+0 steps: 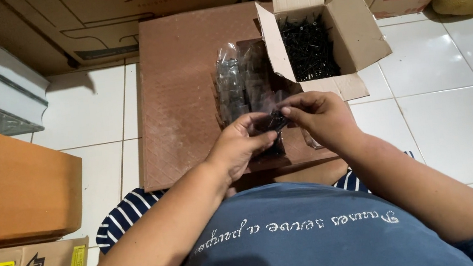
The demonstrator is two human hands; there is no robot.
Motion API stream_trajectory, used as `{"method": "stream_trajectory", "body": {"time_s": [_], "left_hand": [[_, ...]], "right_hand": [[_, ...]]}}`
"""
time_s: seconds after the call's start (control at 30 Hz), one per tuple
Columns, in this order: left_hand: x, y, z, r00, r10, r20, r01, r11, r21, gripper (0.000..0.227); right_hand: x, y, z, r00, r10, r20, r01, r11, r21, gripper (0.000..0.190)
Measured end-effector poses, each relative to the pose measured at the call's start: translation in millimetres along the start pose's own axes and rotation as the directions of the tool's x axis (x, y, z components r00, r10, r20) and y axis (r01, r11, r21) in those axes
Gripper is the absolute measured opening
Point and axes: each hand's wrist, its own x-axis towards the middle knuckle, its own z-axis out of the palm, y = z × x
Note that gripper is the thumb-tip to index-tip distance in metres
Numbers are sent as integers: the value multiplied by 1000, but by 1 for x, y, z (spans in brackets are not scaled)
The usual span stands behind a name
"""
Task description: The person sorts through black cable ties in a cardboard box and places them into small plastic bags by hand on a low table.
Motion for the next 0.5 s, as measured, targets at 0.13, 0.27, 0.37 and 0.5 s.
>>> {"method": "stream_trajectory", "body": {"time_s": [0.13, 0.27, 0.37, 0.5], "left_hand": [[2, -1, 2, 998, 30, -51, -23, 993, 116, 34], [4, 0, 2, 994, 42, -105, -29, 992, 121, 26], [4, -1, 4, 992, 79, -103, -64, 988, 143, 27], [0, 8, 4, 986, 102, -134, -60, 956, 287, 26]], "right_hand": [[2, 2, 2, 1000, -16, 1, 16, 1000, -22, 17], [8, 21, 5, 995, -86, 51, 93, 983, -160, 36], [9, 24, 8, 999, -42, 1, 41, 968, -249, 30], [7, 19, 6, 998, -24, 50, 30, 992, -119, 34]]}}
